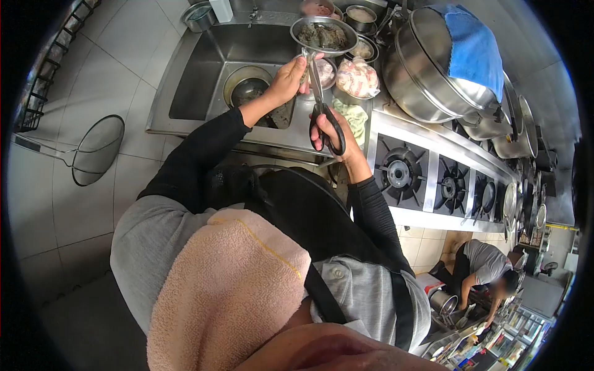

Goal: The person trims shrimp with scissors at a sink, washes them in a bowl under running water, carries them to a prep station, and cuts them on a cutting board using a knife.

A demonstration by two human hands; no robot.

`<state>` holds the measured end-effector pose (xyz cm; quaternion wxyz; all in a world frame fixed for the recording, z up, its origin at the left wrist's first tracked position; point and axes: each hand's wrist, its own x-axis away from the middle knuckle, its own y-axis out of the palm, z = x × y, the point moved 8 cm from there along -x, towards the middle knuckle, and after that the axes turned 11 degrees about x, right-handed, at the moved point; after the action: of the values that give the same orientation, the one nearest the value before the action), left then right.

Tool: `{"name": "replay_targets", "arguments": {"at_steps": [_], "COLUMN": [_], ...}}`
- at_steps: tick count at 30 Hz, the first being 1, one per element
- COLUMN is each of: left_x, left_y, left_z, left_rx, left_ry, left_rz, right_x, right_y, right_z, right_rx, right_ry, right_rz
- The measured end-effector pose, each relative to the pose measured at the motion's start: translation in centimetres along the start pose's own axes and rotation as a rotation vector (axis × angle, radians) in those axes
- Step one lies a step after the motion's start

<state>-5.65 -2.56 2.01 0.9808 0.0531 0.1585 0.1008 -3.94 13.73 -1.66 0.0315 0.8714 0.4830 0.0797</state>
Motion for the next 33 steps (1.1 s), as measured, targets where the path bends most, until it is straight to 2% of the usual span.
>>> {"name": "replay_targets", "arguments": {"at_steps": [11,12,14,19,20,22,24,26,28,30,33], "left_x": [0.3,0.6,1.0,0.0,-1.2,-4.1,-6.6,-11.3,-15.7,-18.5,-20.2], "left_y": [0.4,0.1,-1.7,-10.2,-12.3,-14.3,-13.6,-11.6,-8.3,-5.1,-1.8], "left_z": [-0.7,-1.6,-3.3,-1.2,-2.4,-1.4,0.2,1.1,-1.2,-4.8,-8.4], "left_rx": [-0.073,-0.084,-0.107,-0.354,-0.591,-0.988,-1.1,-1.06,-1.047,-1.062,-1.176], "left_ry": [-0.001,-0.06,-0.167,-0.22,-0.277,0.173,0.381,0.246,0.151,0.146,-0.097], "left_rz": [-0.015,0.001,0.035,0.138,0.049,0.087,0.037,-0.118,-0.427,-0.662,-0.757], "right_x": [-1.8,-1.9,-1.5,2.9,4.0,6.4,8.5,10.4,11.9,13.2,14.6], "right_y": [-0.1,-0.2,-0.5,-4.6,-5.4,-6.9,-8.5,-9.1,-9.7,-9.9,-9.9], "right_z": [-0.9,-1.1,-2.0,-2.7,-2.7,-2.7,-2.1,-1.9,-0.6,1.0,3.0], "right_rx": [-0.012,-0.005,0.015,0.024,0.016,0.036,0.065,0.065,0.053,0.052,0.069], "right_ry": [0.03,0.031,0.011,-0.063,-0.07,-0.08,-0.117,-0.124,-0.11,-0.074,-0.059], "right_rz": [0.098,0.112,0.122,0.272,0.311,0.398,0.474,0.538,0.59,0.632,0.68]}}
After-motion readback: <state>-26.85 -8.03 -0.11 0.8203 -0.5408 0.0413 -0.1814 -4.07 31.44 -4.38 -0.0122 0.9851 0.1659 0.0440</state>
